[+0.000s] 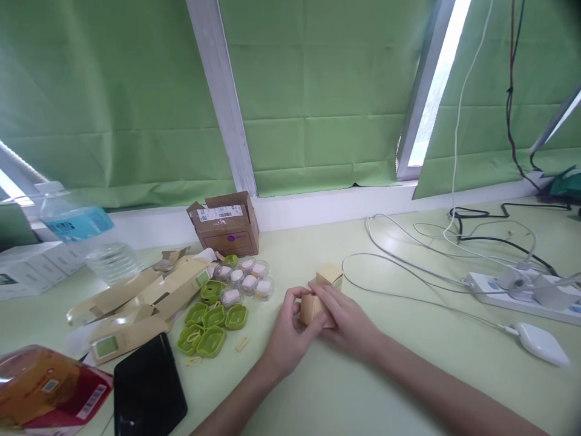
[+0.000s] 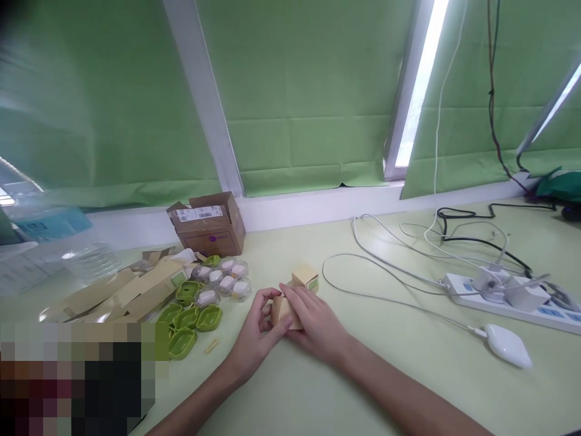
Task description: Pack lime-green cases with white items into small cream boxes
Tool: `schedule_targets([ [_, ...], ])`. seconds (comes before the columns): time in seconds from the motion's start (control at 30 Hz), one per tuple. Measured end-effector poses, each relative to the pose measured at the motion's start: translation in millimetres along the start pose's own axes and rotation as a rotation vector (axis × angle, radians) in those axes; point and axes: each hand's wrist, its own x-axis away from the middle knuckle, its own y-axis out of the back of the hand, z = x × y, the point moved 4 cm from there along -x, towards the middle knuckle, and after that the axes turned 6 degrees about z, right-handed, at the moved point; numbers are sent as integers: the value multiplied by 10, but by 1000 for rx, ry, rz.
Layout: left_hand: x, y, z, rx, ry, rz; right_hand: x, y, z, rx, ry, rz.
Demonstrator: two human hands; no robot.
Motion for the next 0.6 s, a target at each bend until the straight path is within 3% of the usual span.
schedule_targets([
  [0.1,-8,23,-59,-12,-29,25,-3,36,-140,-63,-34,25],
  [0.2,-23,82,-93,-132,-53,18,29,75,-185,30,15,17],
  [0.6,8,46,-128,-344,-55,14,32,76,-98,258,131,-26],
])
